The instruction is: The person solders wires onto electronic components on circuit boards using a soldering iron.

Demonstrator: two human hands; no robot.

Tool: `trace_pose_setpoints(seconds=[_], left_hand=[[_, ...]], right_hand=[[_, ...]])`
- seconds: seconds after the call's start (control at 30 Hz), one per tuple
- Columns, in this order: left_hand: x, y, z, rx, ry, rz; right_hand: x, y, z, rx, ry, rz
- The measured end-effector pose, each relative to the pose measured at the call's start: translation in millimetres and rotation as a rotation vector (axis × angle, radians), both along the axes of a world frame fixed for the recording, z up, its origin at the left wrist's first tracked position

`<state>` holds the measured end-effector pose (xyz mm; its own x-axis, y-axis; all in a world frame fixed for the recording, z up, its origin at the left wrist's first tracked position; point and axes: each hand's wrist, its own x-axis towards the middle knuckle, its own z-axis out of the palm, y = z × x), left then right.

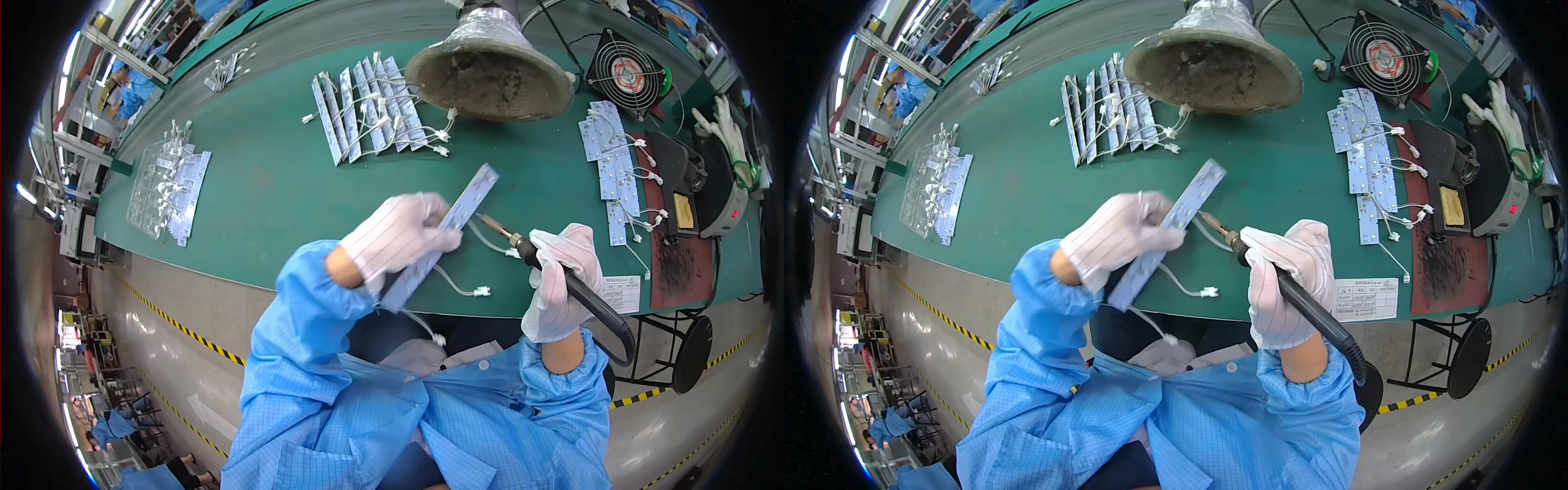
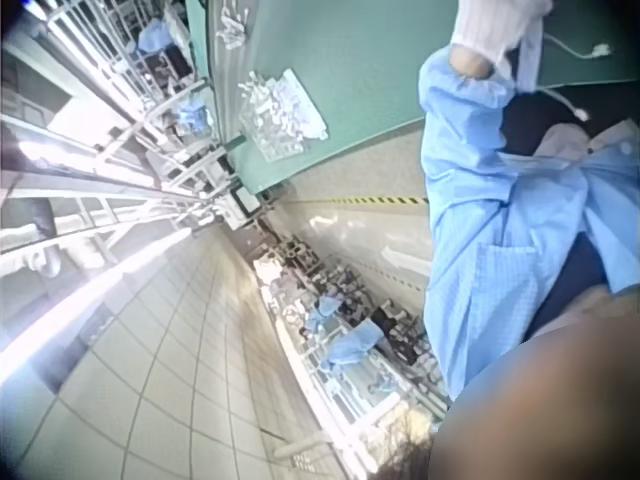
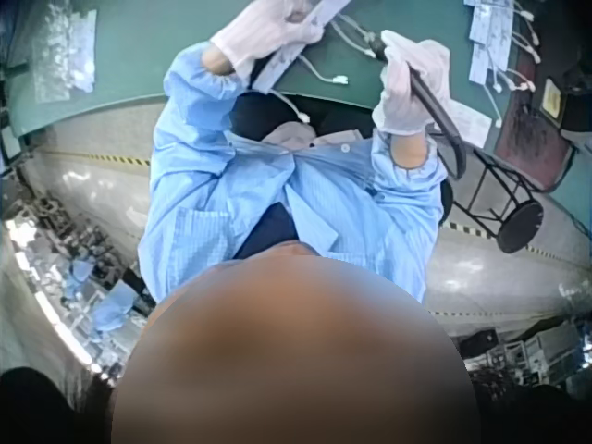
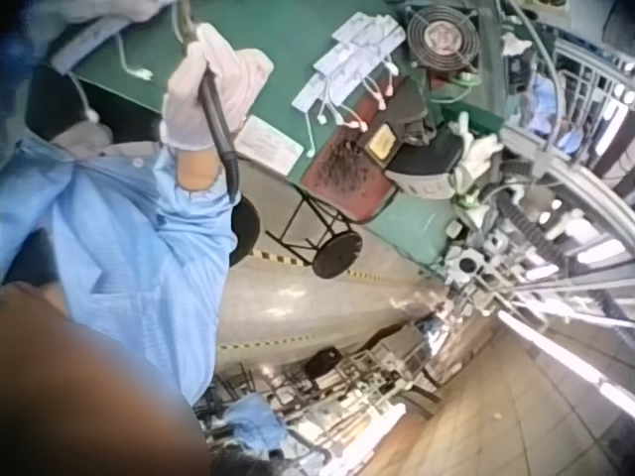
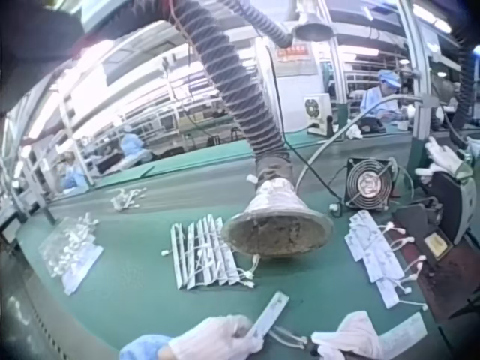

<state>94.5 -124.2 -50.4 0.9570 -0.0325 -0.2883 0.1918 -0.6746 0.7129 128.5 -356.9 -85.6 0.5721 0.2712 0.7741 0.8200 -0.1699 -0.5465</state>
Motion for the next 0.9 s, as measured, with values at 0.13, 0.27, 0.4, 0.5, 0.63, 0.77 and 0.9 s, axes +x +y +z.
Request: trace_pose_setpoints(seconds=[0.13, 0.27, 0.4, 0.5, 0.63, 0.77, 0.9], left_hand=[[-5.9, 3.5, 28.9, 0.370, -0.044, -0.129], [14.6, -18.9, 15.7, 0.553, -0.219, -0.028], [16.9, -23.5, -14.2, 0.209, -0.228, 0.151], [15.5, -14.4, -11.3, -0.046, -0.186, 0.099], [14.6, -16.0, -13.2, -0.027, -0.228, 0.016], [13.7, -20.0, -15.4, -0.114, -0.256, 0.023], [13.4, -19.3, -13.1, -0.073, -0.213, 0.032]], right_hand=[[1.9, -1.9, -5.7, -0.052, -0.235, -0.135], [-1.2, -3.2, -4.0, -0.066, -0.177, -0.195], [1.0, -2.3, -15.1, 0.026, -0.123, -0.156], [0.1, 0.4, -9.8, 0.092, -0.028, -0.063], [-3.1, -1.6, -3.5, 0.064, 0.077, 0.044], [-1.1, 2.3, -5.2, 0.063, 0.057, 0.029], [-1.3, 0.5, -3.3, 0.052, 0.045, 0.047]])
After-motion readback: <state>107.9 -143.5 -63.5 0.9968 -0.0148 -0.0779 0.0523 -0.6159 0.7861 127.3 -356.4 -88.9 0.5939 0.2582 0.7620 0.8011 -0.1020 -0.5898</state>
